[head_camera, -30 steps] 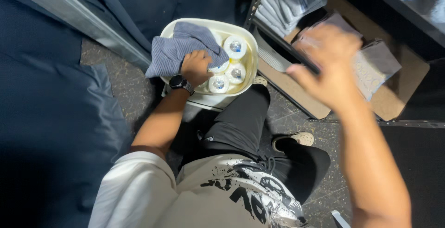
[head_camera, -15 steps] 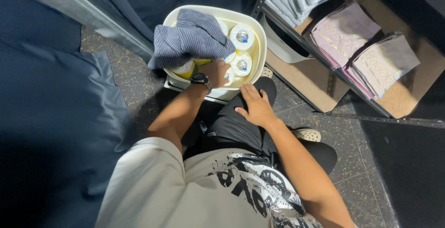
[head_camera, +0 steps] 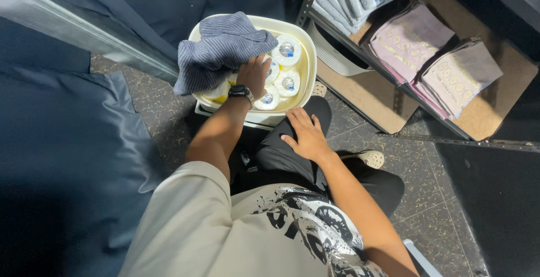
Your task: The person sits on the floor and repeatedly picks up rolls of toilet paper from a white bucket. They place the rolls onto a metal shelf, stacking them in rows next to existing packages.
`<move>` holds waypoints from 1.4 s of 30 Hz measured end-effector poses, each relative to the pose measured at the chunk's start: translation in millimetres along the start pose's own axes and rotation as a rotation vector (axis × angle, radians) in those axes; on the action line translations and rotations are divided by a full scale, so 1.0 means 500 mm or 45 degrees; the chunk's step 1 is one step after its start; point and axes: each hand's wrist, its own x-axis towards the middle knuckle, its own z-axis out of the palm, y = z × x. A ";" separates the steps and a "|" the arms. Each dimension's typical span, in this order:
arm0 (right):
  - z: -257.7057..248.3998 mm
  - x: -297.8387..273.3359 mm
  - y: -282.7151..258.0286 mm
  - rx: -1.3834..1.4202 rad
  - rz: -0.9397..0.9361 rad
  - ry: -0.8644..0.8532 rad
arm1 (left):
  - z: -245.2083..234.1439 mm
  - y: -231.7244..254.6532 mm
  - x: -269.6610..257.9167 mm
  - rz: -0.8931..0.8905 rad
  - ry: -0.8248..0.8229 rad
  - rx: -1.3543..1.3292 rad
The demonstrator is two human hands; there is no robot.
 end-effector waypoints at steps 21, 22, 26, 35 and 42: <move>-0.012 0.023 0.021 0.327 0.009 0.188 | 0.007 0.005 -0.061 0.024 0.149 -0.440; -0.019 0.026 0.023 0.487 0.009 0.332 | 0.023 -0.004 -0.058 0.020 0.046 -0.702; -0.040 0.043 0.059 0.678 0.049 0.413 | -0.089 0.043 -0.099 0.120 -0.058 -0.891; -0.135 -0.028 0.039 1.207 -0.063 0.736 | -0.181 0.157 -0.059 0.478 0.338 -1.958; -0.249 -0.141 0.045 1.194 -0.242 1.123 | -0.295 0.322 -0.098 0.560 0.363 -2.334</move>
